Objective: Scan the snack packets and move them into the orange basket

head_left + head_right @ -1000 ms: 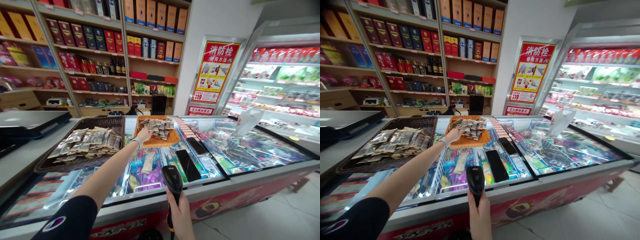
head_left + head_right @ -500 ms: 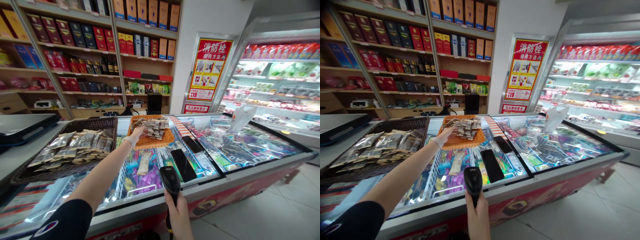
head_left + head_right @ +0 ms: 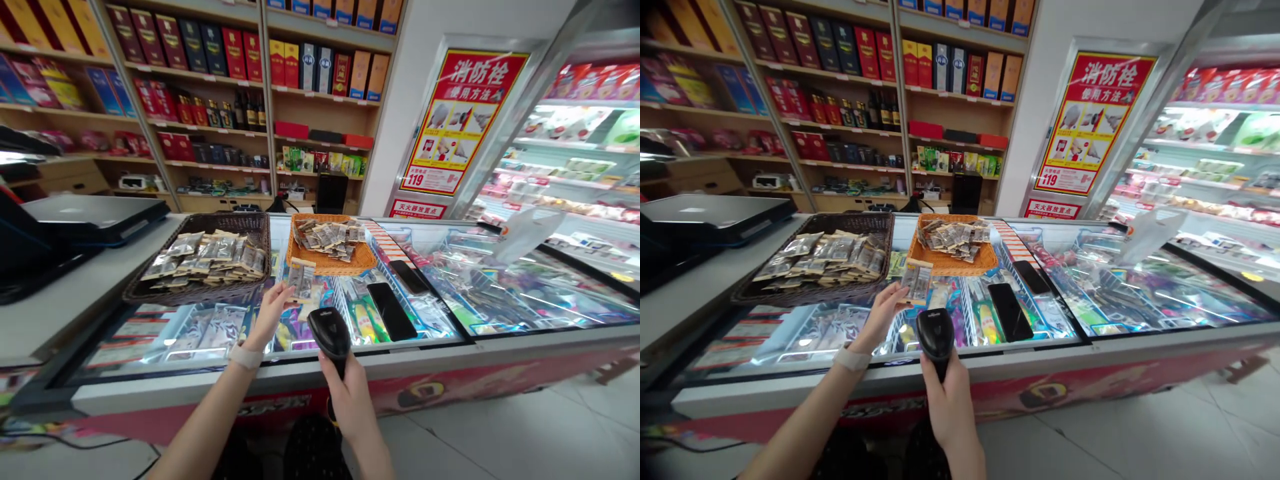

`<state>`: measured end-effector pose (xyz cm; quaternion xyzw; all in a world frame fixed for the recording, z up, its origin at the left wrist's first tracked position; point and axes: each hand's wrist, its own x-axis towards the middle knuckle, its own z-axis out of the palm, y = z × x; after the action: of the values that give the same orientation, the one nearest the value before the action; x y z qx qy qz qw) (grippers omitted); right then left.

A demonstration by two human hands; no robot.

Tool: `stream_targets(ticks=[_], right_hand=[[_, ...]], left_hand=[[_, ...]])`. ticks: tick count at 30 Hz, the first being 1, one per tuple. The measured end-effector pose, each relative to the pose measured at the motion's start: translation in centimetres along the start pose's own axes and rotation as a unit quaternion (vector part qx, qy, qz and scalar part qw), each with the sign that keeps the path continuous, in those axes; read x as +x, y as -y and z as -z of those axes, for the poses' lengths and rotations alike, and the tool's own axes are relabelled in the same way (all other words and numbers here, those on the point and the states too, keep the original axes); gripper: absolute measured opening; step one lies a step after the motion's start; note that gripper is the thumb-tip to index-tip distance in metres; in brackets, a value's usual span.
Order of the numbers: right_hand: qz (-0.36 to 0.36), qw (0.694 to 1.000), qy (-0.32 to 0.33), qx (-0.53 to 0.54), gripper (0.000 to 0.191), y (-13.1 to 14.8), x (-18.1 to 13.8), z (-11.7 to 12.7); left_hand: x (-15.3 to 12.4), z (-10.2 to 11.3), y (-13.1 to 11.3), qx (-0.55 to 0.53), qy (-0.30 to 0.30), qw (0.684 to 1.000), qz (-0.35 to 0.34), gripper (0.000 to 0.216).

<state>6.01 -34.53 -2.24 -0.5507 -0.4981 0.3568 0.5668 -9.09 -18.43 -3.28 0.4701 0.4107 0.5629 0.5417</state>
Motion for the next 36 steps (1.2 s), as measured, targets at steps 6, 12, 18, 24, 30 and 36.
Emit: stream_targets(ticks=[6,12,18,24,30,36], right_hand=[[-0.007,0.999,0.039,-0.027,0.04,0.5,-0.7,-1.6],[-0.003,0.999,0.013,-0.051,0.039,0.6,-0.6,-2.4],[0.009,0.998,0.004,-0.056,0.042,0.3,-0.5,-3.2],[0.015,0.999,0.007,-0.052,0.039,0.6,-0.7,-3.5],[0.002,0.998,0.018,-0.054,0.04,0.7,-0.7,-3.5],[0.007,0.999,0.011,-0.046,0.042,0.7,-0.8,-3.6]], left_hand=[[-1.7,0.8,0.7,-0.015,-0.02,0.999,-0.031,0.048],[-1.7,0.4,0.6,-0.038,-0.035,0.999,-0.016,0.045],[-1.8,0.8,1.1,-0.04,-0.044,0.998,0.019,0.051],[-1.9,0.8,1.1,-0.031,-0.043,0.998,0.014,0.049],[-1.7,1.0,1.3,-0.021,-0.043,0.999,0.015,0.049],[-1.6,1.0,1.6,-0.041,-0.049,0.998,0.018,0.051]])
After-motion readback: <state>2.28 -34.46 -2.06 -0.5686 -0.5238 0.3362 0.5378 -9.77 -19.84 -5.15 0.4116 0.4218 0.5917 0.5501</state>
